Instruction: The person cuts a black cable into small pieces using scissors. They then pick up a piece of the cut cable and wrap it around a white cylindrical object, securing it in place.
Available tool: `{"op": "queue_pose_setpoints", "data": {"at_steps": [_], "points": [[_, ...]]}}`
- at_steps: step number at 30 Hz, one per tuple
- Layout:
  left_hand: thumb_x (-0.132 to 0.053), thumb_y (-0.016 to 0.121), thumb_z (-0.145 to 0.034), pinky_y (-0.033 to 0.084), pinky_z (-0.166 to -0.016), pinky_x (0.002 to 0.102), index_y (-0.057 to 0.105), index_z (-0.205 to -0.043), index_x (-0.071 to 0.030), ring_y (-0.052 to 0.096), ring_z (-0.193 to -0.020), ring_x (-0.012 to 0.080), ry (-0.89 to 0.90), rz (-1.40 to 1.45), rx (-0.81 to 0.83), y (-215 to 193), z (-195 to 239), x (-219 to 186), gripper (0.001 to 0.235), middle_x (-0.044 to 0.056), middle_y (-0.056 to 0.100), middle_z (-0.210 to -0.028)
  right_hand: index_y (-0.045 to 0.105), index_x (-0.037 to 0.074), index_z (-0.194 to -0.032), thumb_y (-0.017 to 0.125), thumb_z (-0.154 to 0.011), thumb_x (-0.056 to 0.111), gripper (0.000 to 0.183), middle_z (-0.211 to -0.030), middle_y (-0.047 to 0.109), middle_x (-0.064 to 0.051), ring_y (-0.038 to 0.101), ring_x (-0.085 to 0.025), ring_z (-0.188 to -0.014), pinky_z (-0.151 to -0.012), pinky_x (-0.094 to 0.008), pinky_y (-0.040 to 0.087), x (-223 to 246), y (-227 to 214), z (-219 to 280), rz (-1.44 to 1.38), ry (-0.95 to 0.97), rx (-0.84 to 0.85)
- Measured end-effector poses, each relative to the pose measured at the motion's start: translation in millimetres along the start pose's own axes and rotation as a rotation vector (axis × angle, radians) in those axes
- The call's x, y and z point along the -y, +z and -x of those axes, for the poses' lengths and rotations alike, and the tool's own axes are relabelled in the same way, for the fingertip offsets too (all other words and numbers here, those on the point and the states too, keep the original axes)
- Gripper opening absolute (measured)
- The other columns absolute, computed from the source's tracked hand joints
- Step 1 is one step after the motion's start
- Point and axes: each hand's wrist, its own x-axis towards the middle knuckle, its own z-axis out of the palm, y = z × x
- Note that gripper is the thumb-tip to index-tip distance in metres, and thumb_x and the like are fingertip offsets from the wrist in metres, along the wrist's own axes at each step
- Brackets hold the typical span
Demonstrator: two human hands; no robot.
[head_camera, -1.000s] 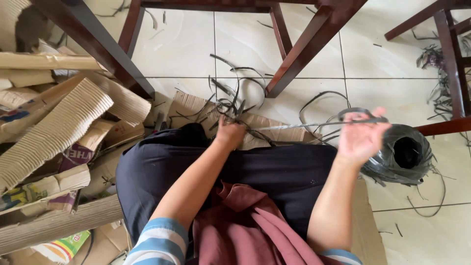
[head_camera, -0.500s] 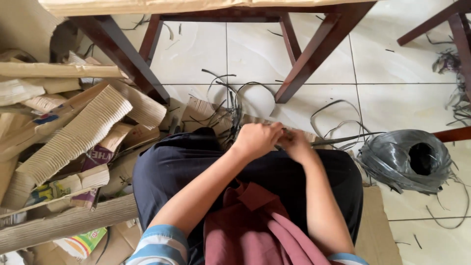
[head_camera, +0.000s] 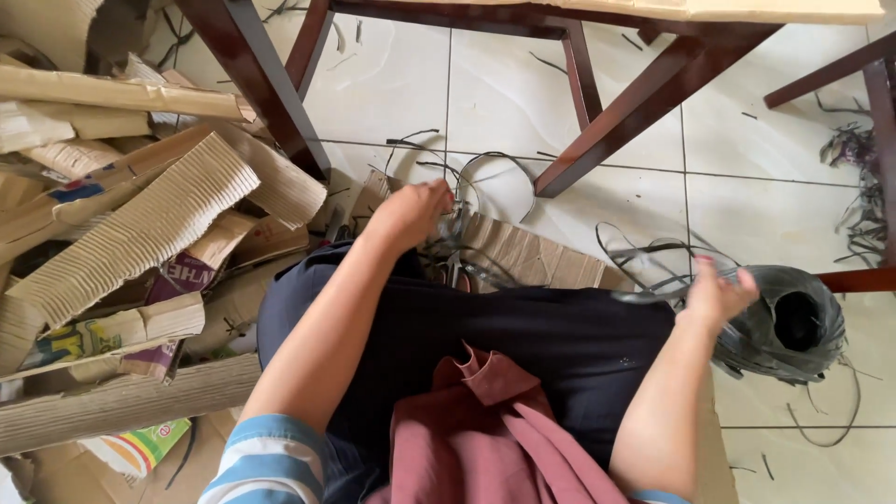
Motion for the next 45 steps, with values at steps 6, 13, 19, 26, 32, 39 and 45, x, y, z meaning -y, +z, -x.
{"op": "queue_pose_setpoints", "data": {"at_steps": [6, 13, 19, 26, 32, 39, 45], "points": [[-0.016, 0.050, -0.094, 0.062, -0.060, 0.041, 0.068, -0.106, -0.021, 0.075, -0.070, 0.0246, 0.436, -0.378, 0.044, 1.3, 8.2, -81.0, 0.022, 0.000, 0.067, -0.098, 0.013, 0.004, -0.161, 0.095, -0.067, 0.044, 0.131, -0.163, 0.026, -0.029, 0.018, -0.050, -0.152, -0.123, -0.067, 0.007, 105.9, 60.9, 262.4, 0.245, -0.776, 0.997], [-0.029, 0.041, -0.111, 0.061, -0.079, 0.049, 0.053, -0.141, -0.006, 0.074, -0.097, 0.0361, 0.142, 0.497, 0.303, -28.9, 18.2, -98.8, 0.039, 0.017, 0.070, -0.116, 0.068, 0.010, -0.106, 0.060, -0.095, 0.001, 0.017, -0.086, 0.075, -0.018, 0.072, -0.030, -0.075, -0.075, -0.040, 0.058, 77.1, 81.2, 237.0, 0.276, -0.466, 1.070], [-0.026, 0.057, -0.101, 0.030, -0.109, 0.052, 0.029, -0.148, -0.006, 0.032, -0.138, 0.0380, -0.005, 0.338, 0.460, -4.4, 15.4, -98.3, 0.058, 0.016, 0.033, -0.152, 0.073, 0.006, -0.077, 0.058, -0.079, -0.001, 0.017, -0.078, 0.081, -0.014, 0.083, -0.023, -0.071, -0.070, -0.034, 0.069, 113.5, -20.6, 42.0, -0.286, -0.474, 0.087], [-0.014, 0.059, -0.099, 0.055, -0.078, 0.049, -0.019, -0.164, -0.017, 0.066, -0.108, 0.0384, -0.140, 0.113, 0.793, -18.2, 11.2, -109.4, 0.102, 0.023, 0.061, -0.133, 0.003, -0.009, -0.161, 0.057, -0.110, 0.019, 0.079, -0.100, 0.078, -0.021, 0.076, -0.029, -0.082, -0.079, -0.050, 0.056, 154.4, -49.4, 120.7, 1.177, -0.042, 0.195], [-0.040, 0.052, -0.103, 0.061, -0.072, 0.046, 0.047, -0.148, -0.008, 0.070, -0.100, 0.0302, -0.075, 0.007, 0.858, 97.2, 17.1, -61.4, 0.056, 0.012, 0.068, -0.123, 0.068, 0.007, -0.132, 0.075, -0.093, 0.028, 0.045, -0.137, 0.064, -0.018, 0.050, -0.036, -0.141, -0.121, -0.048, 0.037, 52.7, 84.8, 201.0, 0.951, -0.651, 1.010], [-0.028, 0.049, -0.106, 0.061, -0.086, 0.054, 0.049, -0.148, -0.011, 0.069, -0.107, 0.0337, -0.110, 0.029, 0.833, 16.0, 20.1, -83.6, 0.045, 0.013, 0.068, -0.124, 0.077, 0.021, -0.121, 0.074, -0.090, 0.027, 0.031, -0.144, 0.052, -0.011, 0.050, -0.043, -0.138, -0.113, -0.055, 0.048, -69.0, 164.0, 163.1, 1.311, -0.557, 1.297], [-0.031, 0.054, -0.102, 0.060, -0.085, 0.055, 0.051, -0.145, -0.008, 0.069, -0.106, 0.0315, -0.177, 0.016, 0.765, 82.4, 20.9, -67.3, 0.048, 0.013, 0.070, -0.121, 0.022, -0.018, -0.133, 0.070, -0.088, 0.016, 0.074, -0.117, 0.068, -0.031, 0.065, -0.046, -0.119, -0.102, -0.061, 0.051, -83.3, 160.6, 38.4, 1.364, -0.057, 0.601]]}}
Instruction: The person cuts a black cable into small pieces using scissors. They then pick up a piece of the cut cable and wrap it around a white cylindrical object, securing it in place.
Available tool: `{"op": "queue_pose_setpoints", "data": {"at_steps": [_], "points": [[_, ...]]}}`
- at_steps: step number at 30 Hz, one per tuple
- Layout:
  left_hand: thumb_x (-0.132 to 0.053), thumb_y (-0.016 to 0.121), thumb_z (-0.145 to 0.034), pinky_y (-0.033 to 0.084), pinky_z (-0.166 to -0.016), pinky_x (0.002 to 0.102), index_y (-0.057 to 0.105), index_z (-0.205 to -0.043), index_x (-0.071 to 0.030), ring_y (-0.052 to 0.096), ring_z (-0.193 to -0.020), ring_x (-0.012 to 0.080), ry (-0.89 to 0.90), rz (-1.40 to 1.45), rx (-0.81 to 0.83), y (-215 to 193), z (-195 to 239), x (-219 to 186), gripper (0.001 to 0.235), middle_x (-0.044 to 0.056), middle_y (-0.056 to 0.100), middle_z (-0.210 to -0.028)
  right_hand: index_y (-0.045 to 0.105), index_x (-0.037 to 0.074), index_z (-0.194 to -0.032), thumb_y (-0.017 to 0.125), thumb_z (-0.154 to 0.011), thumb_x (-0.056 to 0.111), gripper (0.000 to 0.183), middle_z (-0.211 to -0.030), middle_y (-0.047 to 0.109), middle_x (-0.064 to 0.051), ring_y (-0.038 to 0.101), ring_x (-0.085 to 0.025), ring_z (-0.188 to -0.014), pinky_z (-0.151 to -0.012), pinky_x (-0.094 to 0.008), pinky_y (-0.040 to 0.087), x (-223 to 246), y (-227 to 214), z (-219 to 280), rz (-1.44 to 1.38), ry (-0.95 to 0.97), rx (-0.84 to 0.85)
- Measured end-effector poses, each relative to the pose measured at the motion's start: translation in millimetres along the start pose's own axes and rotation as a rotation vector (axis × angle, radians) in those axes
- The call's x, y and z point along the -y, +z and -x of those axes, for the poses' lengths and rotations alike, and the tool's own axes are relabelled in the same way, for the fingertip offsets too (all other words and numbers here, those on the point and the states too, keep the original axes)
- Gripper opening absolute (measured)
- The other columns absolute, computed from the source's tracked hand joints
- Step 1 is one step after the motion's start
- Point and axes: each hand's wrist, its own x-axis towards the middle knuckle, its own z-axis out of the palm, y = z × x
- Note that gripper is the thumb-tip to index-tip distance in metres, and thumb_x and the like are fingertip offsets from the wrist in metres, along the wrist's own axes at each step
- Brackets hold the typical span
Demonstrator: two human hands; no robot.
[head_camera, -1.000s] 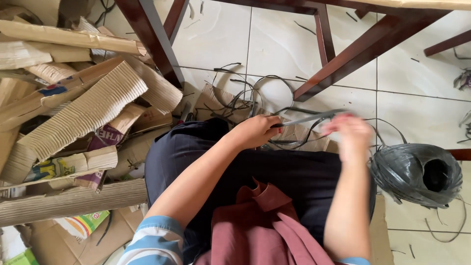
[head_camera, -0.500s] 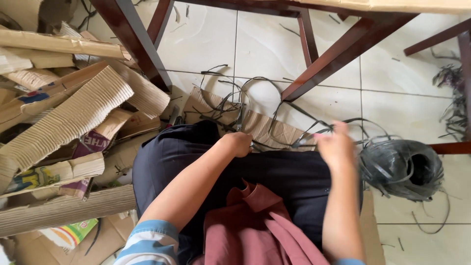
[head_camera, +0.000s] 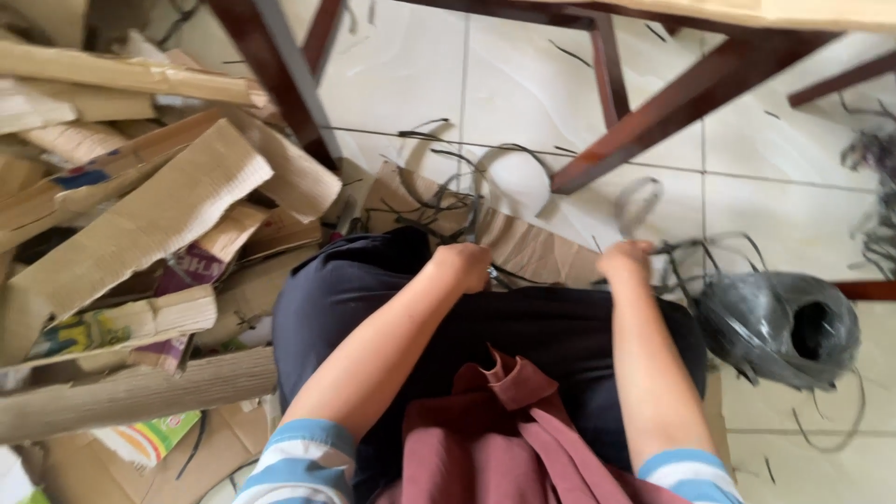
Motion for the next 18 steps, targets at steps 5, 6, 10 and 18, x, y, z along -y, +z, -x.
{"op": "queue_pose_setpoints", "data": {"at_steps": [5, 6, 10, 18], "points": [[-0.030, 0.059, -0.088, 0.059, -0.081, 0.051, 0.076, -0.108, -0.011, 0.074, -0.097, 0.0301, -0.055, 0.059, -0.313, 8.3, -10.1, -6.4, 0.032, 0.009, 0.077, -0.099, 0.057, -0.002, -0.140, 0.063, -0.097, 0.031, 0.054, -0.128, 0.058, -0.029, 0.065, -0.050, -0.114, -0.091, -0.064, 0.053, 20.6, -40.7, 104.0, 0.230, -0.370, -0.321], [-0.030, 0.059, -0.088, 0.059, -0.081, 0.051, 0.076, -0.108, -0.011, 0.074, -0.097, 0.0301, -0.078, 0.081, -0.329, -10.8, 14.0, -6.0, 0.032, 0.009, 0.077, -0.099, 0.057, -0.002, -0.140, 0.063, -0.097, 0.031, 0.054, -0.128, 0.058, -0.029, 0.065, -0.050, -0.114, -0.091, -0.064, 0.053, 30.3, -30.0, 113.9, 0.247, -0.400, -0.324], [-0.040, 0.066, -0.090, 0.044, -0.102, 0.059, 0.063, -0.118, -0.009, 0.065, -0.116, 0.0359, -0.056, 0.196, -0.540, -53.7, 103.0, 14.6, 0.042, 0.014, 0.073, -0.112, 0.075, 0.016, -0.117, 0.063, -0.098, 0.035, 0.029, -0.107, 0.074, -0.011, 0.071, -0.035, -0.105, -0.095, -0.049, 0.056, 73.2, 22.3, 155.6, 0.025, -0.953, -0.286], [-0.030, 0.052, -0.095, 0.021, -0.116, 0.068, 0.071, -0.116, -0.008, 0.056, -0.129, 0.0429, -0.318, 0.262, -0.362, -42.8, 141.8, 71.1, 0.036, 0.011, 0.073, -0.120, 0.074, 0.009, -0.122, 0.074, -0.096, 0.012, 0.027, -0.115, 0.074, -0.020, 0.071, -0.028, -0.108, -0.093, -0.040, 0.058, 263.3, 49.0, 311.4, -0.554, -1.133, 0.170]]}}
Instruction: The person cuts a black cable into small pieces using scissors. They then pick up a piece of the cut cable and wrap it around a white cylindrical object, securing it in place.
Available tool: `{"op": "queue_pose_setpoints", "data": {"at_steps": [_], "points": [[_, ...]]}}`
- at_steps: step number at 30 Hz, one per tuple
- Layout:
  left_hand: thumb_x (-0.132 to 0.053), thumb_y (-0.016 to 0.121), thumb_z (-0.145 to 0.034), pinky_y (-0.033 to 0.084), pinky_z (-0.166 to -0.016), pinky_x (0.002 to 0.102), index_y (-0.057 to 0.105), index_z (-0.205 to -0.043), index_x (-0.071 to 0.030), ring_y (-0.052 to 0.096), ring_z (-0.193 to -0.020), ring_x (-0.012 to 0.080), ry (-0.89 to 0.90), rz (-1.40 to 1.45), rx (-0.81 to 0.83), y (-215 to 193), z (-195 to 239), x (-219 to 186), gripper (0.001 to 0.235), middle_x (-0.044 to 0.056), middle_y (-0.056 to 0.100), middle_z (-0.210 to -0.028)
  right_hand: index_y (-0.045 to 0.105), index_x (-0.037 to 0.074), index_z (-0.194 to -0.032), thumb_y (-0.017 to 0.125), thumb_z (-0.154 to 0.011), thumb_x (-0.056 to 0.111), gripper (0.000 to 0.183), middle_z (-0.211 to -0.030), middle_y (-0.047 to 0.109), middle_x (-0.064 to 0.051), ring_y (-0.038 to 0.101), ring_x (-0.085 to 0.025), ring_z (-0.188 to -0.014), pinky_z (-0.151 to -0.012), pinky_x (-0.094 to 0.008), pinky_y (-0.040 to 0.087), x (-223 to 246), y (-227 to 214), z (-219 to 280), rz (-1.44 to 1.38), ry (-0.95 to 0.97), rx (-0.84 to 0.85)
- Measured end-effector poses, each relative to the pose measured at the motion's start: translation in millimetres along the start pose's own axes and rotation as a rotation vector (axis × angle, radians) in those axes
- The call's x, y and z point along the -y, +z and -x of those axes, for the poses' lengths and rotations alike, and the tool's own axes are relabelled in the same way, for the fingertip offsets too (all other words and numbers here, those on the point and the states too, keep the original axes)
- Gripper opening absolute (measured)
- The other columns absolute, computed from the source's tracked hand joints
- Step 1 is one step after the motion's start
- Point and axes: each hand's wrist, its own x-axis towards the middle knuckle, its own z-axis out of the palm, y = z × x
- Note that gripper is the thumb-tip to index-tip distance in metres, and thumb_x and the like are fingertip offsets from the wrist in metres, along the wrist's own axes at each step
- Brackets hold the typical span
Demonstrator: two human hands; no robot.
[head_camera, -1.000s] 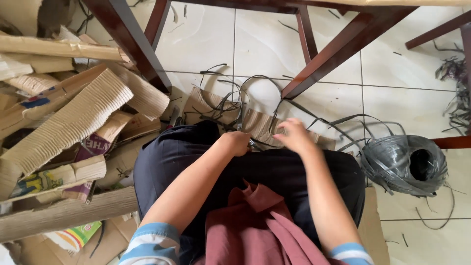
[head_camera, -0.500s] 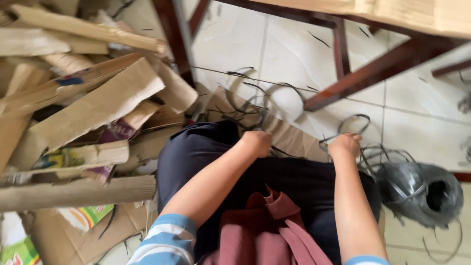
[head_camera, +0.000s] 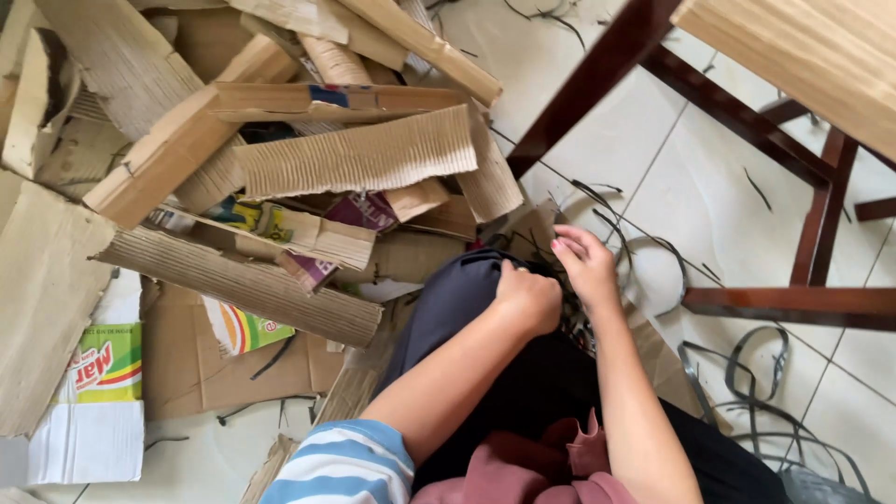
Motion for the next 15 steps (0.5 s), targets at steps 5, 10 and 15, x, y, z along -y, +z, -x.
{"op": "queue_pose_setpoints", "data": {"at_steps": [5, 10, 15], "points": [[-0.027, 0.039, -0.098, 0.022, -0.117, 0.066, 0.064, -0.133, -0.003, 0.057, -0.132, 0.0416, 0.001, 0.088, 0.156, -12.7, -14.9, 7.0, 0.049, 0.013, 0.069, -0.135, 0.064, 0.021, -0.143, 0.076, -0.091, 0.028, 0.055, -0.135, 0.056, -0.011, 0.049, -0.022, -0.124, -0.109, -0.046, 0.040, 25.8, 70.5, -45.1, -0.282, 0.337, 0.290], [-0.032, 0.043, -0.096, 0.030, -0.110, 0.065, 0.069, -0.124, -0.004, 0.063, -0.122, 0.0447, 0.072, 0.162, 0.108, -0.3, -35.1, 20.0, 0.048, 0.015, 0.073, -0.125, 0.064, -0.002, -0.136, 0.079, -0.088, 0.011, 0.051, -0.141, 0.053, -0.022, 0.051, -0.036, -0.135, -0.116, -0.049, 0.038, 27.4, 36.5, -35.7, -0.036, -0.242, 0.112], [-0.051, 0.056, -0.091, 0.043, -0.102, 0.064, 0.063, -0.125, -0.002, 0.067, -0.118, 0.0428, 0.179, 0.269, 0.084, -9.7, -30.6, 13.8, 0.060, 0.019, 0.073, -0.121, 0.072, -0.007, -0.113, 0.081, -0.097, 0.007, 0.023, -0.122, 0.063, -0.020, 0.062, -0.040, -0.116, -0.102, -0.048, 0.049, 106.5, -48.2, 33.2, 0.468, -0.717, -0.440]]}}
